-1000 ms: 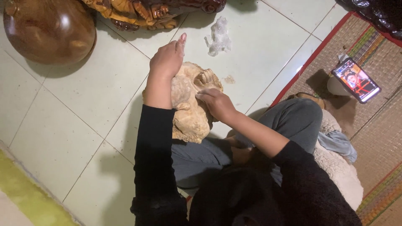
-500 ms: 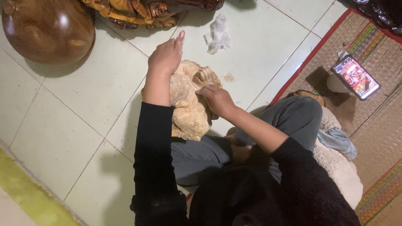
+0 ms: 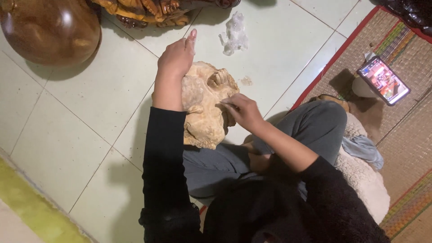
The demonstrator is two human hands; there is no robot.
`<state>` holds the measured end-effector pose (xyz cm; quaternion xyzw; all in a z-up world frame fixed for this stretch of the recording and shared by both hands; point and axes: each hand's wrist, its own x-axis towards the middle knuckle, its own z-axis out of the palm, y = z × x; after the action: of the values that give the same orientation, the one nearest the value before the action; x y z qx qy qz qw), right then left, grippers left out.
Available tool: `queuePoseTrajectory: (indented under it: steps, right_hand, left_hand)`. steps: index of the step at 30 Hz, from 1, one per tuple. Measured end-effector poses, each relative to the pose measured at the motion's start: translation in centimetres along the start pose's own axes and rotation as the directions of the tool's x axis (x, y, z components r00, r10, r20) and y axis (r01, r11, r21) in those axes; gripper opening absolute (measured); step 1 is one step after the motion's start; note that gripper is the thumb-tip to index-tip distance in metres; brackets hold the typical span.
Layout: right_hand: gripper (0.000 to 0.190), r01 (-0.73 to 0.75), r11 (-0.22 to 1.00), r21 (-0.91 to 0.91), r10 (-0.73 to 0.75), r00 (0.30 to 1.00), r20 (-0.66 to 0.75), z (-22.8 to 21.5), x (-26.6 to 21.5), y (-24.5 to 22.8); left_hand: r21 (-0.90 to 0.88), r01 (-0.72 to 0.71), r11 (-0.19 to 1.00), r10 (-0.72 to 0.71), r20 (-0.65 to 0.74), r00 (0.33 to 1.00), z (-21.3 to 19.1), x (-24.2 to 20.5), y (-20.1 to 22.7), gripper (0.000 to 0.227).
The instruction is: Hand-sanding a detailed wooden sculpture to smooth the surface.
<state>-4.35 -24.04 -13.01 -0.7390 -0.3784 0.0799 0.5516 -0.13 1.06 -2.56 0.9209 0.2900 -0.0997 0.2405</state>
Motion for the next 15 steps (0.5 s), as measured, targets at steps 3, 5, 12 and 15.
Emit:
queuePoseTrajectory:
  steps: [3,5,12,15]
  right_hand:
    - [0.008,0.064,0.994,-0.092,-0.066,0.998,-0.023,3.3,1.7,0.3]
    - [0.006,0.073,0.997,-0.040,-0.075,0.996,-0.057,3.7,3.2,-0.4]
    - [0.002,-0.137,0.989,-0.058,0.141,0.987,0.072,0.2,-0.1,-0.3]
    - [0.012,-0.301,0.951,0.068,0.302,0.953,0.003,-0.6,-0.3,0.0]
  left_hand:
    - [0.015,0.010,1.000,-0.010,-0.009,1.000,0.2,0.2,-0.2,0.081]
    - [0.029,0.022,0.999,-0.022,-0.003,1.000,0.0,0.2,0.0,0.080]
    - [0.032,0.016,0.999,-0.015,-0.008,1.000,0.5,0.4,-0.4,0.081]
    - [0.009,-0.009,1.000,0.010,-0.023,1.000,0.5,0.1,-0.2,0.078]
